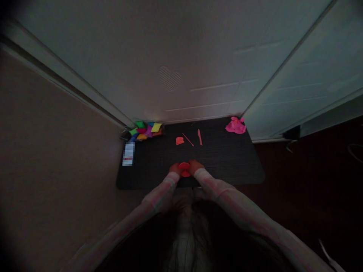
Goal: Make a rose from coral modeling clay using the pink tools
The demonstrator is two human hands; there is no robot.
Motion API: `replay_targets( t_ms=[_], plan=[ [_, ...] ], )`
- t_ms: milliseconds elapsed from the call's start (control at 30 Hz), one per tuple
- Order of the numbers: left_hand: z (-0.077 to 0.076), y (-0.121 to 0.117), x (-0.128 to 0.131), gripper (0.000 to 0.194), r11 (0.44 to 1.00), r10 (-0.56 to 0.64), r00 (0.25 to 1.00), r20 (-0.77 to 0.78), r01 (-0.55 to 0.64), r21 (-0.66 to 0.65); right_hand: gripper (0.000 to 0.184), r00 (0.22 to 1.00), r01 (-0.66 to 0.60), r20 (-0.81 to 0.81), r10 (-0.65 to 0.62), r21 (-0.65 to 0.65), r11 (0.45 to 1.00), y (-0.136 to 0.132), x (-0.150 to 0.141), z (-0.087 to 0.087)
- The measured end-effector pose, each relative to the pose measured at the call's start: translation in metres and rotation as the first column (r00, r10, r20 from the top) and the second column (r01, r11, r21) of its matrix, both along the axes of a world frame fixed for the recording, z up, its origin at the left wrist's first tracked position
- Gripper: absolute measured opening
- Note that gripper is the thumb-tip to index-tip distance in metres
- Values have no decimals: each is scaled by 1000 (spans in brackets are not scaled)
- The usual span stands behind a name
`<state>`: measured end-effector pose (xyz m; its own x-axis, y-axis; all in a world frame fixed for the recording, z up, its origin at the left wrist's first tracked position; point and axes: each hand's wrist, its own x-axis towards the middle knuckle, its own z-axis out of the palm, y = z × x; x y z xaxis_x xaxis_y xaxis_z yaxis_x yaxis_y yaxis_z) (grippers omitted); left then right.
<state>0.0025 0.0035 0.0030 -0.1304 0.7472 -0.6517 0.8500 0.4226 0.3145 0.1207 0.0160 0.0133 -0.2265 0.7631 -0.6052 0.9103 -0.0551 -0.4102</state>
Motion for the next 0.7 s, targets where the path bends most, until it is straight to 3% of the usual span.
replay_targets(
  t_ms=[200, 700],
  plan=[
    [-1, -2, -2, 22, 1000, 5, 999, 44, -5, 8, 29, 999, 36, 9, -35, -27, 999, 1, -1, 2],
    [3, 4, 0, 31, 998, 1, 994, 108, 5, -58, 34, 999, 43, 10, -43, -32, 999, 1, -1, 3]
  ],
)
